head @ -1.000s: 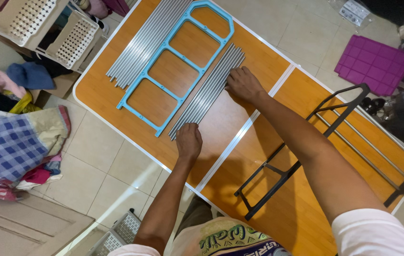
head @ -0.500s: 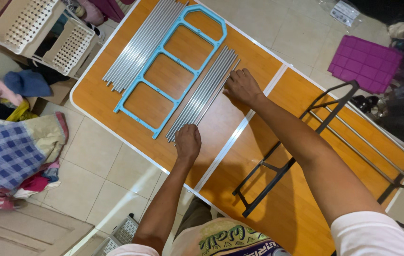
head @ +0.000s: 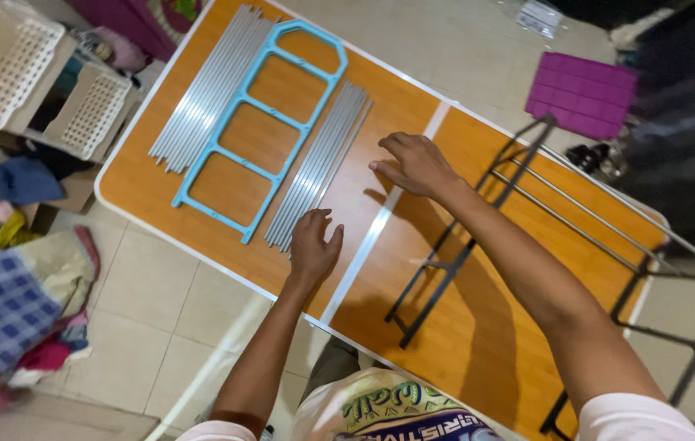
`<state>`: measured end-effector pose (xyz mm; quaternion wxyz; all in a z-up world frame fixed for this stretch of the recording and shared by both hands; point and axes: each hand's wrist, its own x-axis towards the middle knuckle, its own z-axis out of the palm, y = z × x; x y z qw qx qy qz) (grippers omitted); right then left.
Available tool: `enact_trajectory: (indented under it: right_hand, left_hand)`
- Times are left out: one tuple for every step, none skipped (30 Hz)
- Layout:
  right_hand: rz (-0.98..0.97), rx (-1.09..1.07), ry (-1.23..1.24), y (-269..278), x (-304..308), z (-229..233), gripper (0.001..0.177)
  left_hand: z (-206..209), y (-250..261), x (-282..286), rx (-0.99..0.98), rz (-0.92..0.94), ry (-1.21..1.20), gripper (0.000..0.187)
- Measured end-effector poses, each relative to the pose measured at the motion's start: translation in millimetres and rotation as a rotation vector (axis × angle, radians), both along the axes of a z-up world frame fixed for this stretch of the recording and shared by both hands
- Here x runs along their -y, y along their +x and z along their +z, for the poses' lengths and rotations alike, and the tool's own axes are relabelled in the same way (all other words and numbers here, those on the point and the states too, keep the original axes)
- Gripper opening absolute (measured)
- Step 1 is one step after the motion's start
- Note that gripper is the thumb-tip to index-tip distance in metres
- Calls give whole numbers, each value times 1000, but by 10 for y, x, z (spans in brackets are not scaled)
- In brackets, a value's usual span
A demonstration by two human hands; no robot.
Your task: The person assembles a metal rack by inserting silver rods into black plastic frames on a wooden table. They repeatedly pick rods, align them with frame slots, and press them into place, completing one side of the rack.
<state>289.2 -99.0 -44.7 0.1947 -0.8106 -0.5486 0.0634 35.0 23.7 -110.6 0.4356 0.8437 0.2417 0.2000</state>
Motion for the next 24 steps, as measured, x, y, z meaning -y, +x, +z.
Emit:
enact_trajectory:
  right_hand:
    - [-36,-45,16,-57,126,119,53]
    - [-71,-90,33,-112,256,236,53]
    - [-109,-132,53,-172,379,348,53]
    - [-140,-149,120,-237,525,455,51]
    - [-168,-167,189,-302,687,557,49]
    - [-196,-184,259,-372,828,638,47]
    - [-293,-251,238,-446,958,702,47]
    - [-390,-320,218,-508,1108,761,47]
    - [-487,-390,198,-566,1242,799,47]
    - [-465,-334,245,-623,1363,816,45]
    - [-445,-278,289,-689,1502,820,42]
    - [-425,-221,332,-749,1646,814,40]
    - [-432,-217,366,-801,1786,803,39]
    - [-439,-212,400,-851,1928,786,39]
    - [-448,-206,435,-911,2064,756,38]
    - [-492,-233,454,-983,2202,719,38]
    - [-538,-258,474,-1067,2353,676,38]
    - [-583,-284,494,-1147,2494,630,38]
    - [-631,-315,531,-1222,2632,587,39]
    - [-678,-347,569,-1294,2762,541,40]
    - [-724,-377,607,-1364,2894,492,41]
    - [-758,-407,654,-1423,3023,444,42]
    - [-794,-438,700,-1484,3160,401,44]
    - [-830,-468,748,-1546,3298,360,46]
  left_hand:
    - [65,-10,51,15,-18,-10,36]
    - [126,-29,97,31,-37,-20,39]
    - [182,-29,134,49,-57,-30,42]
    - [233,-29,173,45,-80,-47,43]
    - [280,-34,211,39,-102,-63,43]
    - [321,-20,257,32,-123,-79,44]
    - [360,-17,311,26,-135,-119,45]
    - [399,-17,365,20,-147,-159,45]
    - [443,-5,418,12,-161,-197,46]
    - [488,14,480,22,-172,-202,46]
    - [532,21,552,29,-184,-207,47]
    - [578,30,626,36,-196,-212,47]
    - [631,50,693,49,-215,-231,48]
    - [686,73,761,61,-233,-251,48]
    - [740,89,820,73,-253,-269,49]
    - [791,96,878,75,-274,-310,50]
    - [836,103,950,77,-296,-351,52]
    - [877,117,1026,79,-319,-392,54]
    - [917,133,1109,76,-345,-408,54]
    - [953,146,1187,73,-370,-425,55]
    - [977,157,1272,70,-395,-442,55]
    - [995,172,1350,59,-423,-436,56]
    - [1009,185,1430,47,-452,-432,56]
    - [1016,201,1518,35,-482,-427,57]
